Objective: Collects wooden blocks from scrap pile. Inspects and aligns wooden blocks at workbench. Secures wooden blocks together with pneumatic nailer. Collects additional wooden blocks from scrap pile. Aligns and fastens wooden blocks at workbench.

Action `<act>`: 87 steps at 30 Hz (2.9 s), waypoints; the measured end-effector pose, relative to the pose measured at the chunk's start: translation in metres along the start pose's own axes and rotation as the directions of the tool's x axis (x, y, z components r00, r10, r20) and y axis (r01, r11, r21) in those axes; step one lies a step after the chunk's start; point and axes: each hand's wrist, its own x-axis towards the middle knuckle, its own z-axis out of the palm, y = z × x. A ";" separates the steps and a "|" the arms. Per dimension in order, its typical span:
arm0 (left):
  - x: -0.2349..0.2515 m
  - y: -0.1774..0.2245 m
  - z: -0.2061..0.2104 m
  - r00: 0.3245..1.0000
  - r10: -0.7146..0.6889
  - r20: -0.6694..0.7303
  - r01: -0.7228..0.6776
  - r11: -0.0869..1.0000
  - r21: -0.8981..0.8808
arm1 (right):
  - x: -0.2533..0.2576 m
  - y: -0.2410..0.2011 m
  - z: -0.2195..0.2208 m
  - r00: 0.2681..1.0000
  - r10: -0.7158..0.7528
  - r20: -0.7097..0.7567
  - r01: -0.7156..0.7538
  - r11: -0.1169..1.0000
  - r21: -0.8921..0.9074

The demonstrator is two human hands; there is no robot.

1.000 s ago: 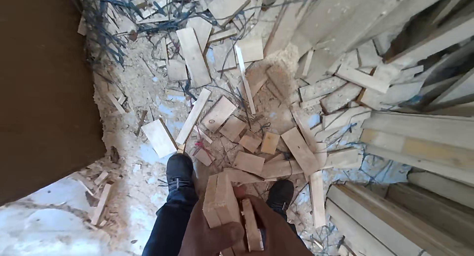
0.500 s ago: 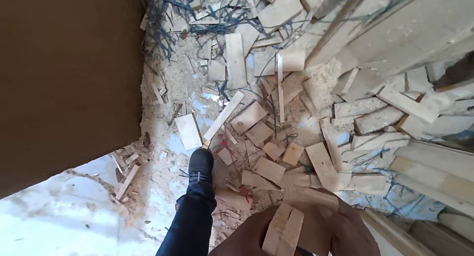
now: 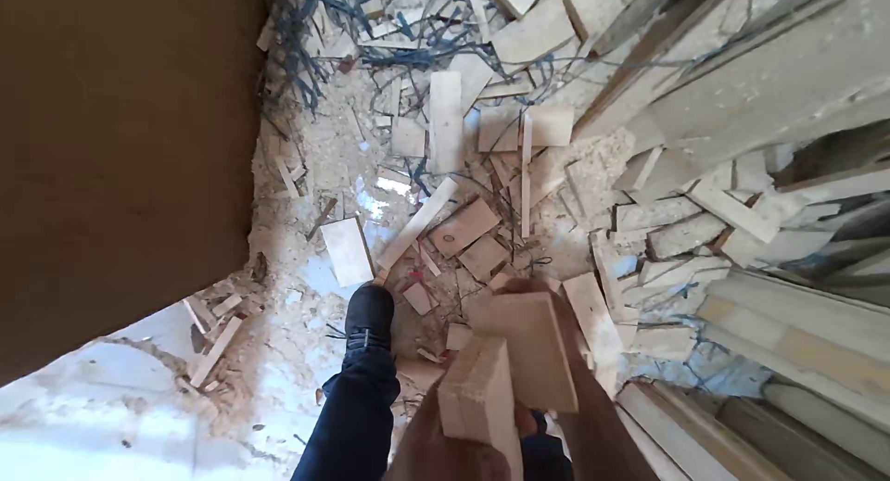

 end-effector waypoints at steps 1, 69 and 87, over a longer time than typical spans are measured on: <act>-0.002 0.003 0.001 0.999 0.010 -0.043 -0.011 1.000 -0.009 | 0.008 -0.004 0.013 0.993 0.100 -0.055 -0.104 0.992 -0.075; -0.096 -0.047 -0.004 0.889 -0.229 0.396 0.251 0.968 -0.006 | -0.316 -0.056 -0.086 0.930 -0.312 -0.195 0.309 0.950 -0.047; -0.416 0.197 0.343 0.691 0.083 0.718 -0.300 0.937 0.180 | -0.684 -0.267 0.004 0.483 -0.876 -0.015 0.814 0.455 -0.362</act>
